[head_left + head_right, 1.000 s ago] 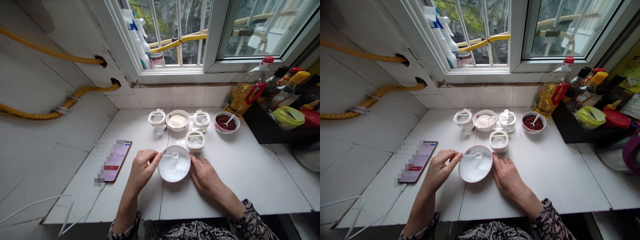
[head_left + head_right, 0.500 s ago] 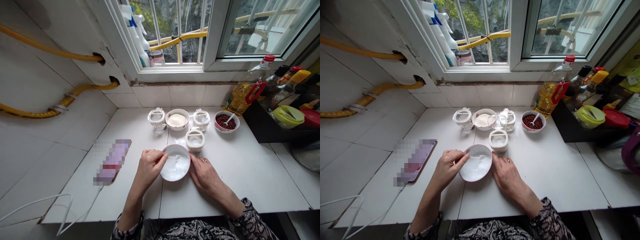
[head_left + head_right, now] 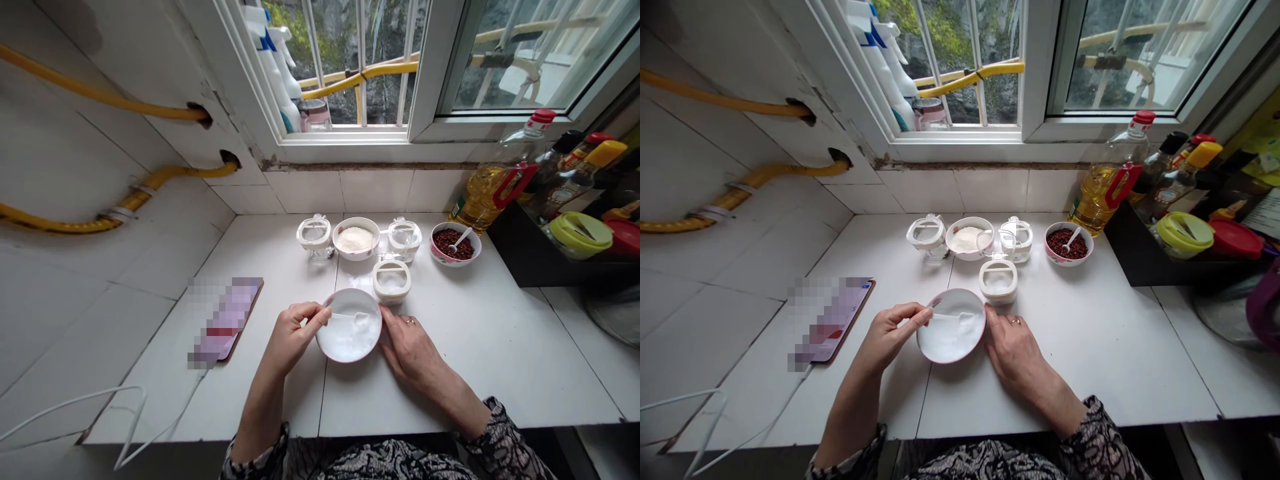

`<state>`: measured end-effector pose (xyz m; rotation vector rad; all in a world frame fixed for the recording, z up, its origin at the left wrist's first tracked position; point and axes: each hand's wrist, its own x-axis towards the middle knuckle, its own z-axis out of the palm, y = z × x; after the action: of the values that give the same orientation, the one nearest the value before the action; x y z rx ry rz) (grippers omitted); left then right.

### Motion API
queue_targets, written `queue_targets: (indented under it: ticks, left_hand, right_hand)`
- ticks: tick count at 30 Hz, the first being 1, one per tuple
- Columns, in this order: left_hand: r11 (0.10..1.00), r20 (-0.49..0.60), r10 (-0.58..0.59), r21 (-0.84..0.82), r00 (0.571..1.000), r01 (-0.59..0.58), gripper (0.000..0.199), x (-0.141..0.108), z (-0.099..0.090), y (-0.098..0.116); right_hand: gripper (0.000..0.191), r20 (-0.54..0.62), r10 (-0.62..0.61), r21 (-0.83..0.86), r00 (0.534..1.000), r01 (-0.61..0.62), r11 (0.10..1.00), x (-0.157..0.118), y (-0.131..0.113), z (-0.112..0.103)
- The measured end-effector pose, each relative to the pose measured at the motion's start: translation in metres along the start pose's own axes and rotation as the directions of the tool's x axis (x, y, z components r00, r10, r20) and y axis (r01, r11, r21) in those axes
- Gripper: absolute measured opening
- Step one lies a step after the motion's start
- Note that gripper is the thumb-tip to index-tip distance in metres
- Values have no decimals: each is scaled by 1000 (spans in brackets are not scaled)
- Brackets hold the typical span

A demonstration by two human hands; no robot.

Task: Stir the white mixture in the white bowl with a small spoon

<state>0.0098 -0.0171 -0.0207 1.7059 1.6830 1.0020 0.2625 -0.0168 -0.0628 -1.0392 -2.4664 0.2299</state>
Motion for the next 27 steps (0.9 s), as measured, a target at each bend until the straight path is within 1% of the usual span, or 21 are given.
queue_targets:
  ticks: [3, 9, 11, 14, 18, 24, 27]
  left_hand:
    - [999, 22, 21, 30, 1000, -22, 37, -1, -1, 2]
    - [987, 34, 79, 139, 996, -83, 36, -3, 3, 13]
    - [986, 49, 81, 140, 996, -87, 36, -3, 4, 15]
    - [992, 63, 75, 98, 995, -81, 36, -3, 3, 15]
    - [1000, 38, 4, 5, 999, -4, 37, -2, 1, 12]
    - [981, 87, -121, -142, 989, 132, 38, 2, -2, 8]
    - [962, 67, -155, -218, 986, 166, 37, 5, -3, 7]
  right_hand:
    - [72, 6, 2, 3, 1000, -2, 1000, 0, 0, 1]
    - [73, 12, 3, 7, 1000, -3, 1000, -1, 0, 2]
    - [73, 13, 3, 7, 1000, -3, 1000, -1, 0, 2]
    - [72, 15, 7, 11, 1000, -7, 1000, -1, 0, 2]
    - [72, 18, 10, 9, 1000, -10, 1000, -1, 0, 1]
    - [72, 34, 21, 17, 999, -22, 1000, 0, -1, -1]
    - [75, 29, 22, 22, 999, -23, 999, 0, -2, -1]
